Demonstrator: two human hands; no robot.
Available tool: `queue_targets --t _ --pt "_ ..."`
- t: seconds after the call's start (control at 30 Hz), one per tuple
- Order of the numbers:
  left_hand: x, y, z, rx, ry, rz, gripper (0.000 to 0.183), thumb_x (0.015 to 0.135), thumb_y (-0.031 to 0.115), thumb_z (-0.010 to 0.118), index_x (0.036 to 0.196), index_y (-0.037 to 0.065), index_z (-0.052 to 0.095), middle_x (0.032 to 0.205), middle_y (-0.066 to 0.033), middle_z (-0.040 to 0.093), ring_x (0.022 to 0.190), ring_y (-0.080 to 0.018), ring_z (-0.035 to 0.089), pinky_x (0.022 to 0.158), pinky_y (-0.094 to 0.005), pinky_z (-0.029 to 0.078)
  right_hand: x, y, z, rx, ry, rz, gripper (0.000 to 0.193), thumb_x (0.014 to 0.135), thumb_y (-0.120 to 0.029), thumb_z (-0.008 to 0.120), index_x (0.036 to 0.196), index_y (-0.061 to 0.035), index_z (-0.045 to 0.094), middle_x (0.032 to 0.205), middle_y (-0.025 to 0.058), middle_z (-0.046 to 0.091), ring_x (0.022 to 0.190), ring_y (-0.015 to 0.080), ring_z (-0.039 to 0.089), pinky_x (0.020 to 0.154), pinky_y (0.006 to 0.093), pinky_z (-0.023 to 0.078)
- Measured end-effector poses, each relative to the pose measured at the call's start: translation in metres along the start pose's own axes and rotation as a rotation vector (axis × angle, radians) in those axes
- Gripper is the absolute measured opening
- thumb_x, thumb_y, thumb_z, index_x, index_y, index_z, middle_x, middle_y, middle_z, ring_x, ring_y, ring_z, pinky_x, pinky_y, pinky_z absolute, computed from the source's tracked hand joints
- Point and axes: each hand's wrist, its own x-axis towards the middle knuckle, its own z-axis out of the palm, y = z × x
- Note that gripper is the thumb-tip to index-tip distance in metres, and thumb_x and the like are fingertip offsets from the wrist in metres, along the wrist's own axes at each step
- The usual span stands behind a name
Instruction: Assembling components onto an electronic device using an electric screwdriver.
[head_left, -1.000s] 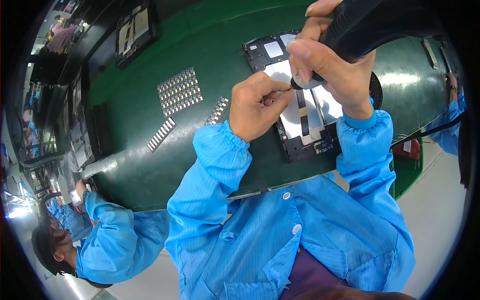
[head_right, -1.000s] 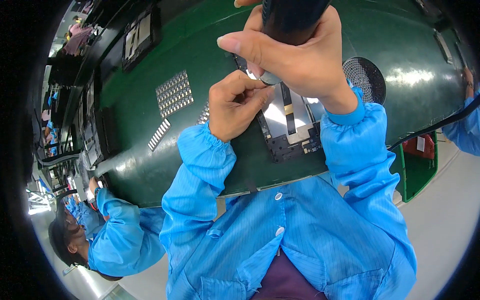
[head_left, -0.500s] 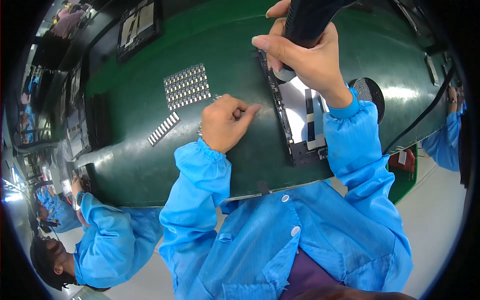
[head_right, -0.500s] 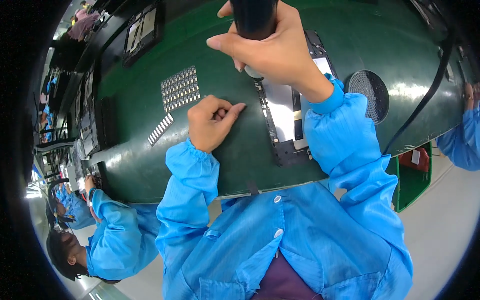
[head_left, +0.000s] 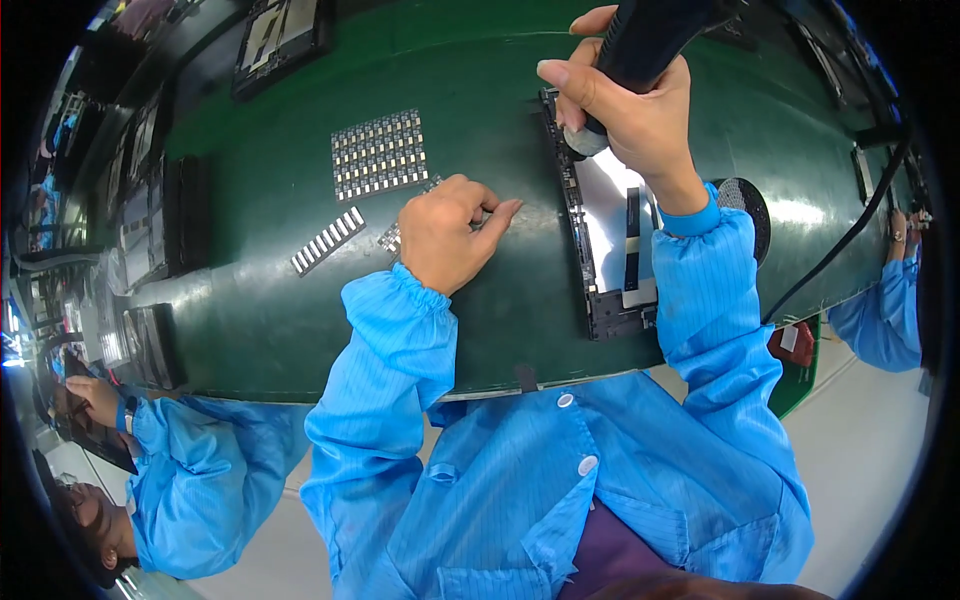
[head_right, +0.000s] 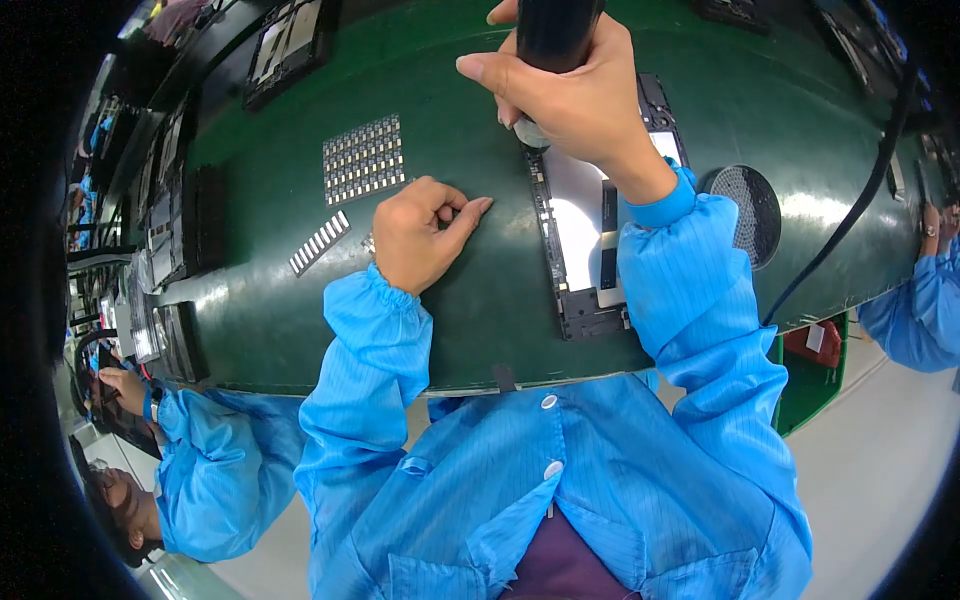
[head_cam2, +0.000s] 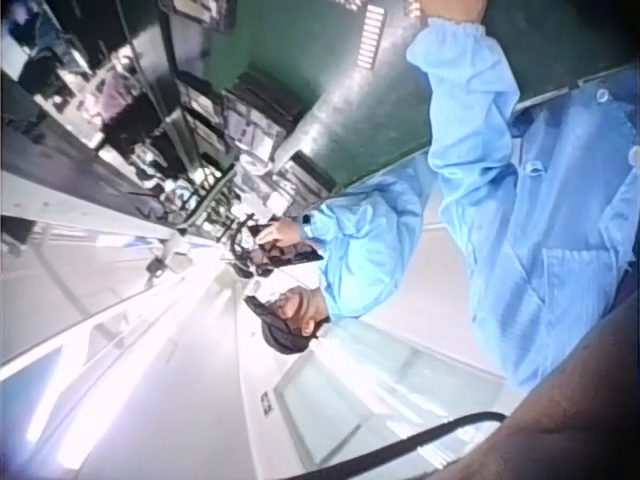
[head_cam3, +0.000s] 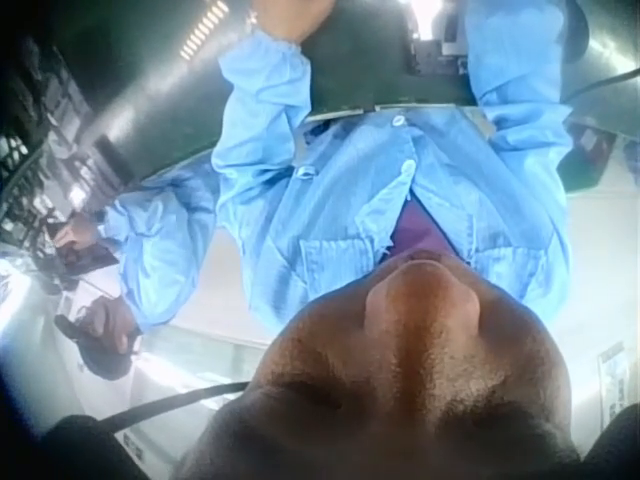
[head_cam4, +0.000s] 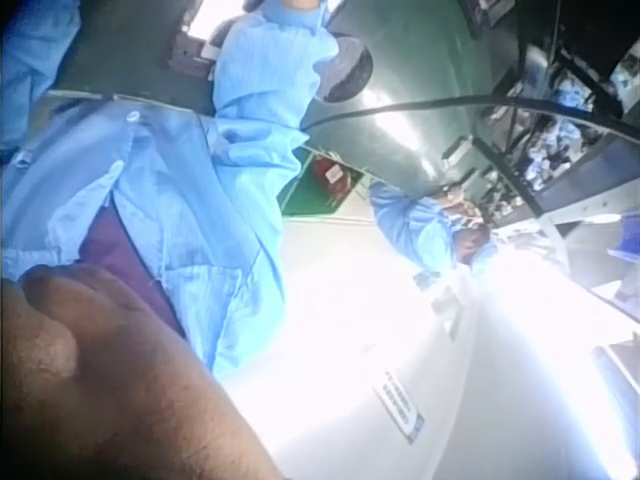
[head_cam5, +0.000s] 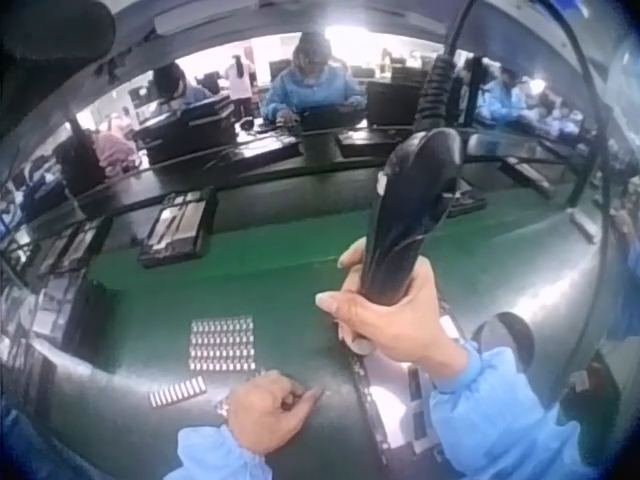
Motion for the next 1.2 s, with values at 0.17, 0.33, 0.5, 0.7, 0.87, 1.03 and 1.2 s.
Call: queue_targets --t 0.17,0.33,0.5,0.7,0.87,1.03,1.2 --pt "-0.004 -0.006 -0.003 0.017 -0.002 -0.016 0.021 0.068 0.015 0.079 0.065 0.002 0.063 0.060 -0.0071 0.055 0.050 -0.0166 0.051 0.045 -0.0293 0.040 -0.012 -0.022 0.016 -0.136 0.199 0.378 0.030 0.076 0.003 0.071 0.096 0.0018 0.050 0.059 0.0048 0.058 0.043 0.0099 0.054 0.039 0.0215 0.039" --pt "-0.003 -0.004 -0.007 0.003 -0.022 -0.047 0.022 0.070 0.020 0.076 0.065 0.004 0.063 0.062 -0.0072 0.057 0.052 -0.0205 0.057 0.047 -0.0325 0.044 -0.020 -0.016 0.020 -0.278 0.014 0.162 0.026 0.077 0.002 0.071 0.096 0.0003 0.053 0.063 0.0042 0.057 0.050 0.0098 0.056 0.048 0.0233 0.045" --pt "-0.003 -0.004 -0.009 -0.095 0.002 -0.130 0.019 0.071 0.016 0.077 0.072 0.001 0.065 0.064 -0.0090 0.058 0.052 -0.0182 0.056 0.047 -0.0304 0.045 -0.028 -0.015 0.030 -0.307 0.137 0.179 0.024 0.076 0.001 0.073 0.092 -0.0001 0.055 0.063 0.0038 0.058 0.050 0.0094 0.056 0.047 0.0219 0.044" --pt "-0.001 0.001 -0.006 -0.138 0.073 -0.141 0.015 0.073 0.011 0.074 0.078 0.000 0.065 0.068 -0.0094 0.061 0.055 -0.0178 0.058 0.051 -0.0286 0.047 -0.017 -0.041 0.030 -0.383 0.275 0.161 0.026 0.080 -0.005 0.069 0.099 0.0014 0.052 0.062 0.0046 0.057 0.048 0.0104 0.054 0.044 0.0222 0.041" --pt "-0.028 0.041 0.010 -0.145 -0.015 0.518 0.023 0.068 0.008 0.073 0.088 0.001 0.065 0.084 -0.0102 0.064 0.081 -0.0253 0.063 0.073 -0.0366 0.052 -0.018 -0.081 0.007 -0.386 0.394 0.046 0.027 0.077 0.003 0.068 0.098 0.0002 0.052 0.058 0.0034 0.057 0.042 0.0088 0.052 0.039 0.0204 0.037" --pt "-0.055 0.076 0.038 0.066 -0.162 0.699 0.037 0.068 0.016 0.075 0.099 0.001 0.062 0.103 -0.0149 0.062 0.101 -0.0299 0.060 0.089 -0.0428 0.047 -0.046 -0.094 -0.040 -0.255 0.230 -0.005 0.050 0.091 -0.034 0.056 0.119 0.0047 0.045 0.068 0.0070 0.052 0.057 0.0148 0.054 0.054 0.0271 0.045" --pt "0.040 0.032 0.042 0.172 -0.145 0.548 0.037 0.071 0.014 0.071 0.103 0.001 0.058 0.107 -0.0151 0.059 0.100 -0.0318 0.057 0.090 -0.0389 0.045 -0.075 -0.093 -0.046 -0.327 0.371 0.142 0.048 0.092 -0.035 0.051 0.121 0.0037 0.046 0.069 0.0071 0.054 0.059 0.0123 0.053 0.055 0.0242 0.043"
